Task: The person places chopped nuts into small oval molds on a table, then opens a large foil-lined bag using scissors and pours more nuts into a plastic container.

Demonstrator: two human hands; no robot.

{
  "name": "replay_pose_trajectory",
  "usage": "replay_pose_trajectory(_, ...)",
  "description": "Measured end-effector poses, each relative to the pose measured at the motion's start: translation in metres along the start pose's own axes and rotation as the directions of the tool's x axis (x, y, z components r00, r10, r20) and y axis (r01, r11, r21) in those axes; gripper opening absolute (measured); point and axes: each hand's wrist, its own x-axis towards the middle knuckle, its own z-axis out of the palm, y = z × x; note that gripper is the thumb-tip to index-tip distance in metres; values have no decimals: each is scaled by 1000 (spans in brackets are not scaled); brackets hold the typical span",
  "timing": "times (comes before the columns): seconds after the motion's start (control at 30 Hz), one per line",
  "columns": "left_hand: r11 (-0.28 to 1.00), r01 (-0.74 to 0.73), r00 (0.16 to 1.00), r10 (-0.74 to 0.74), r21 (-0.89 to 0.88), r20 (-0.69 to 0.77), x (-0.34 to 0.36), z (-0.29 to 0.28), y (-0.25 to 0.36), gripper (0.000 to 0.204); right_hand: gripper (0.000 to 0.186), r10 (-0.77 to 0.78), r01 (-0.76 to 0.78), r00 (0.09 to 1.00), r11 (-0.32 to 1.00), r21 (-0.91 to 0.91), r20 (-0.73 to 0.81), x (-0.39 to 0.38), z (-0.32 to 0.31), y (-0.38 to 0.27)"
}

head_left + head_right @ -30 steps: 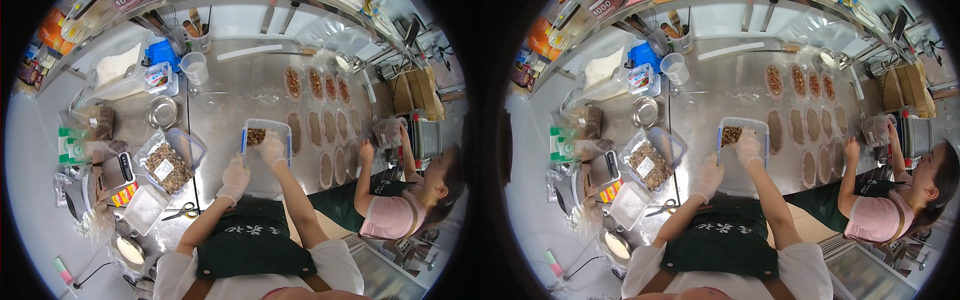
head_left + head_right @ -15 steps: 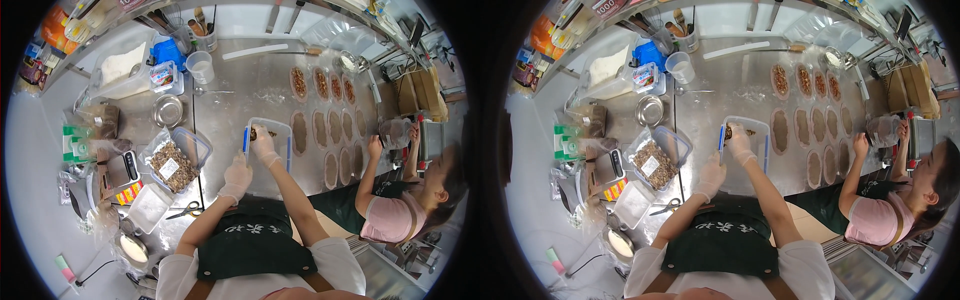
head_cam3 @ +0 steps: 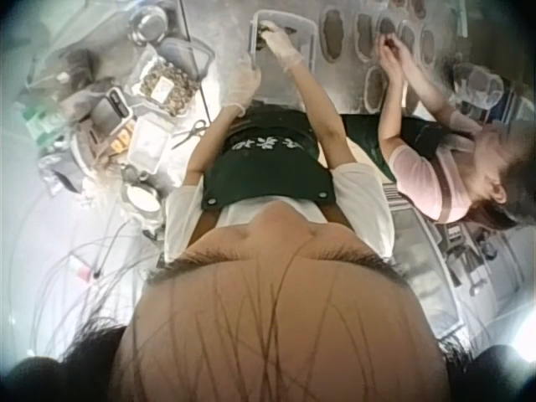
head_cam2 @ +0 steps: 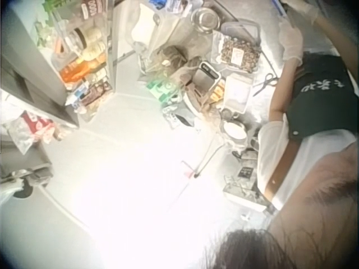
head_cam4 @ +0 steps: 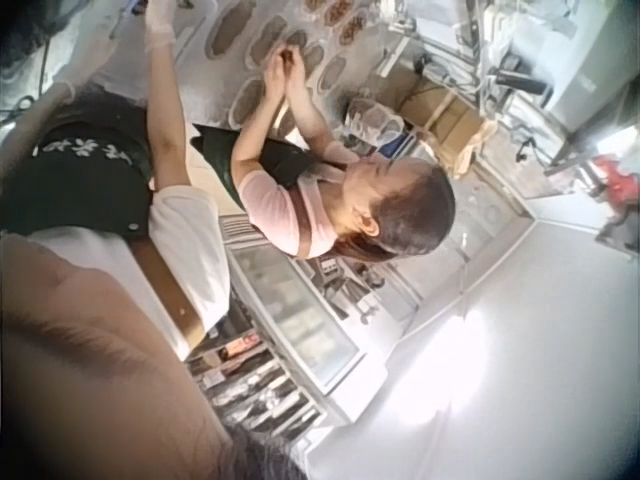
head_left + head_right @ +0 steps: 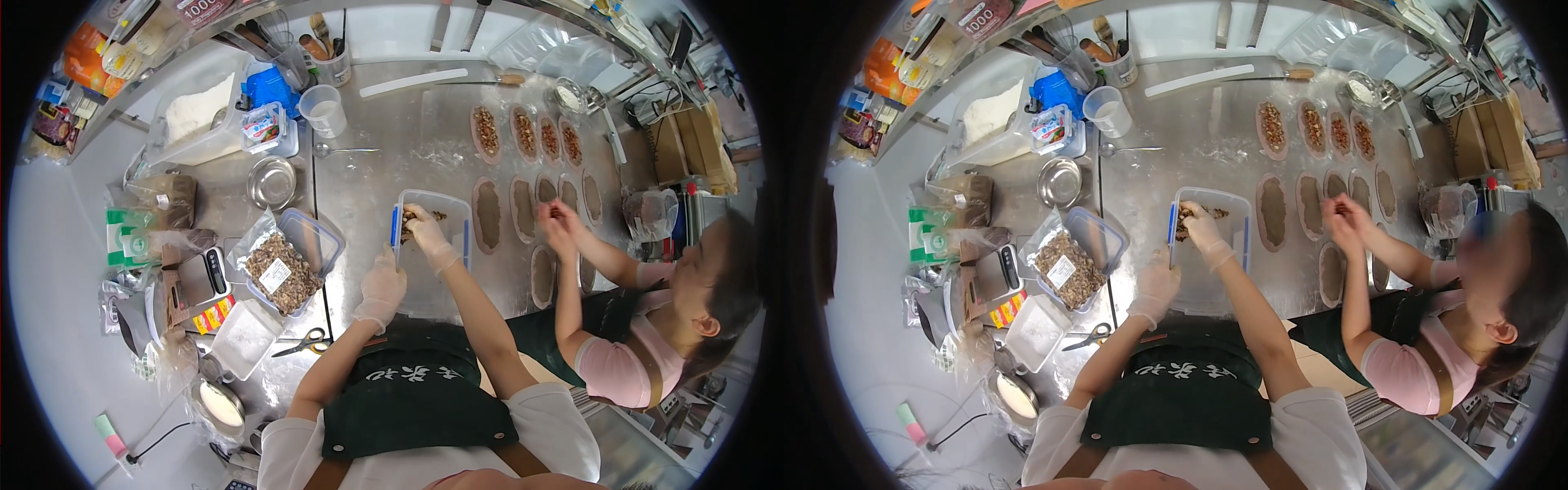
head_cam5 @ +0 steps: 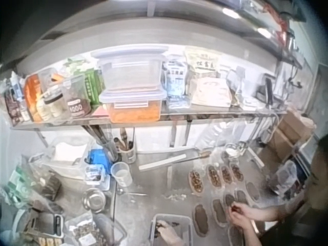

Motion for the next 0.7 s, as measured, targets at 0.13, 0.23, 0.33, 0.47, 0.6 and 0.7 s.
replay_pose_trajectory(0.13, 997, -14, 999, 17, 79, -33, -5, 6, -9, 60, 39, 225, -204, 969, 962, 182, -103, -4, 19, -30)
replay_pose_trajectory(0.23, 995, -35, 997, 41, 96, -61, -9, 4, -4, 60, 35, 374, -334, 919, 906, 258, -124, -6, 20, -44)
replay_pose_trajectory(0.33, 998, -51, 996, 53, 36, -72, -8, 3, -3, 59, 28, 368, -356, 929, 853, 381, 44, 0, 6, -31)
replay_pose_trajectory(0.47, 994, 42, 995, -51, -103, -89, -3, 1, -8, 57, 24, 395, -343, 915, 654, 674, 82, -2, 6, -28)
replay_pose_trajectory(0.6, 989, 87, 987, -102, -122, -127, -2, 4, -14, 55, 27, 381, -398, 909, 668, 629, 172, -9, 5, -36)
replay_pose_trajectory(0.7, 991, 72, 986, -88, -117, -139, -1, 4, -16, 56, 28, 352, -382, 921, 735, 560, 166, -9, 2, -35)
